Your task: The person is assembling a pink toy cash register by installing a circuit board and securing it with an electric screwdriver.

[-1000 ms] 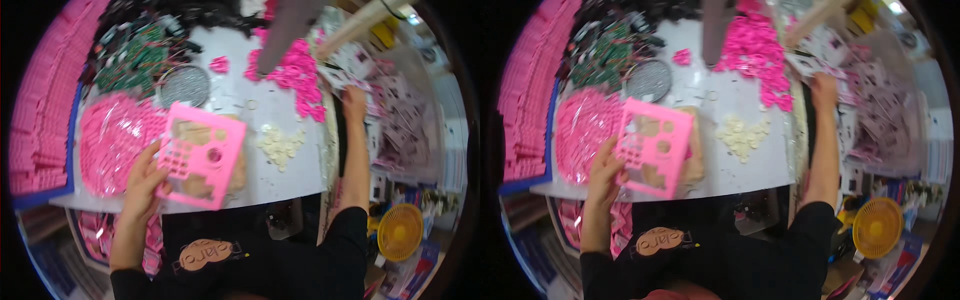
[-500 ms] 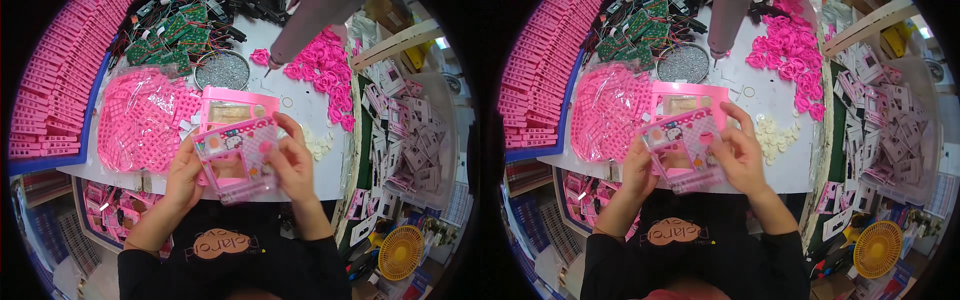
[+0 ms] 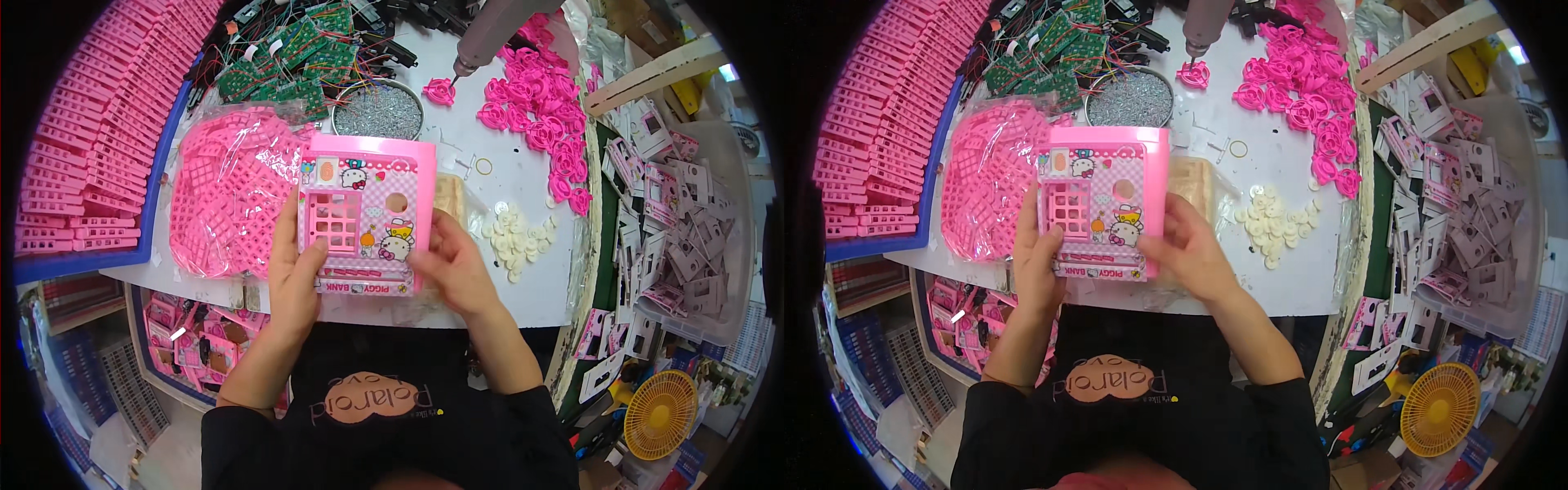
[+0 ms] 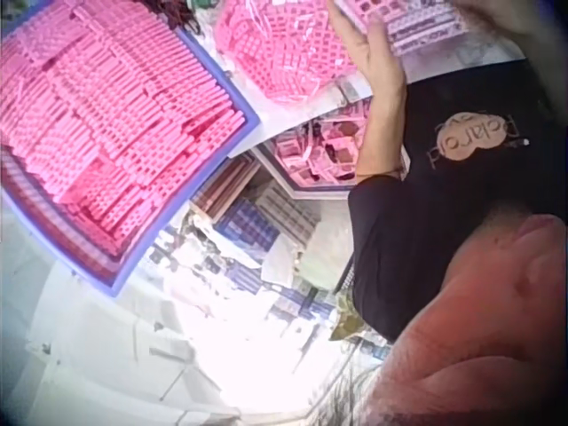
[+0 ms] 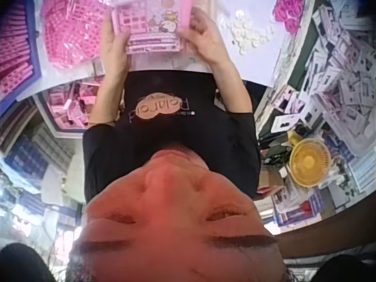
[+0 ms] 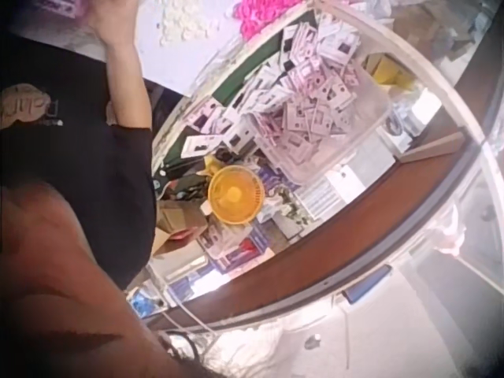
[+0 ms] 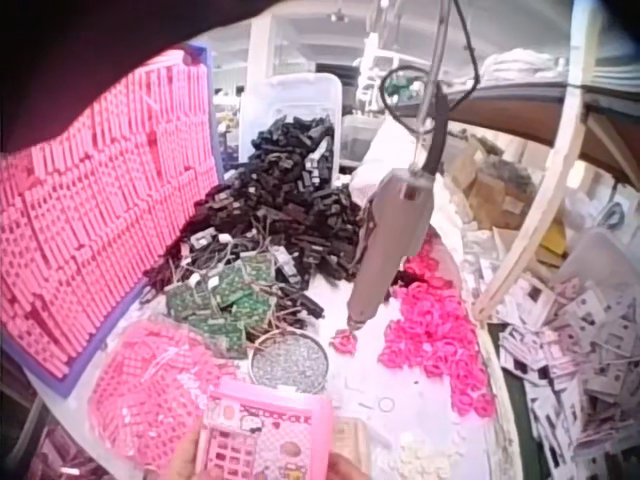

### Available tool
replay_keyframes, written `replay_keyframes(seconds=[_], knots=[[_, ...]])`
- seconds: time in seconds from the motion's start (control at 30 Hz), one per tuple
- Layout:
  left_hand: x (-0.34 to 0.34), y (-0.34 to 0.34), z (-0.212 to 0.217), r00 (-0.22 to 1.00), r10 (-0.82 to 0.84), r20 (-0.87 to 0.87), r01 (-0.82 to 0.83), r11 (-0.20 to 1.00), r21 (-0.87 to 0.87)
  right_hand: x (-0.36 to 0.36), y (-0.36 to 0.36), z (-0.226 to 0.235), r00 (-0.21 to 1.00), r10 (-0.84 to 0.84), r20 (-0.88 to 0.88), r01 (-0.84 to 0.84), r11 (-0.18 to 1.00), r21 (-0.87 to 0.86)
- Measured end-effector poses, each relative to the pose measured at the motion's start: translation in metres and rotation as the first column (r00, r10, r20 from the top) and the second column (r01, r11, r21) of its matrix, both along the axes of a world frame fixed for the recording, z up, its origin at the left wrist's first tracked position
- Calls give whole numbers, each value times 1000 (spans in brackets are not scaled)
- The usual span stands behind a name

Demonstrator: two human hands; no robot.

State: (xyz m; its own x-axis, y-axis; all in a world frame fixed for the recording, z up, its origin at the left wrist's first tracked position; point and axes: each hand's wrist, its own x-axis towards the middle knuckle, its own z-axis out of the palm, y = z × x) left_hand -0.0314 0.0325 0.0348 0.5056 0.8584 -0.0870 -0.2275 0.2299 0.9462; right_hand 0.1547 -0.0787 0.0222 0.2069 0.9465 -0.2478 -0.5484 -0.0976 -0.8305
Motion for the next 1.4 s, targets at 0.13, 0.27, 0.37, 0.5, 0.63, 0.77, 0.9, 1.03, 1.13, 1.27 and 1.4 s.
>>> replay_keyframes(seconds=[0.13, 0.27, 0.37, 0.5, 0.63, 0.77, 0.9, 1.03, 1.13, 1.27, 1.4], knots=[[-8, 7, -13, 903, 190, -385, 74, 814, 576, -9, -4, 19, 999, 21, 47, -23, 999, 39], [3, -6, -8, 933, 139, -332, 25, 894, 447, -27, 2, 15, 982, -149, 116, 121, 968, 220], [-1, -4, -12, 893, 118, -434, 120, 869, 481, -30, 2, 16, 961, -187, 206, 131, 957, 259], [-2, -3, -18, 892, 112, -438, 163, 824, 543, -27, -1, 16, 901, -174, 397, 71, 962, 262], [-4, -2, -24, 898, 115, -424, 166, 806, 569, -29, -1, 23, 906, -135, 400, 35, 968, 248], [1, -3, -28, 932, 83, -353, 116, 853, 508, -29, 0, 22, 882, -217, 419, 96, 952, 291], [-1, -4, -40, 959, 86, -272, 77, 840, 537, -33, 1, 22, 873, -255, 417, 131, 944, 304], [-1, 1, -38, 941, 69, -330, 154, 784, 602, -34, 1, 26, 910, -189, 368, 96, 962, 255], [-1, -3, -30, 940, 17, -341, 160, 861, 483, -33, 3, 17, 873, -248, 420, 101, 934, 342], [7, -10, -31, 982, 4, -191, 65, 932, 358, -29, 3, 20, 812, -238, 533, 48, 937, 346], [-3, -3, -31, 939, 44, -341, 145, 848, 510, -28, 0, 19, 809, -188, 557, 31, 960, 278]])
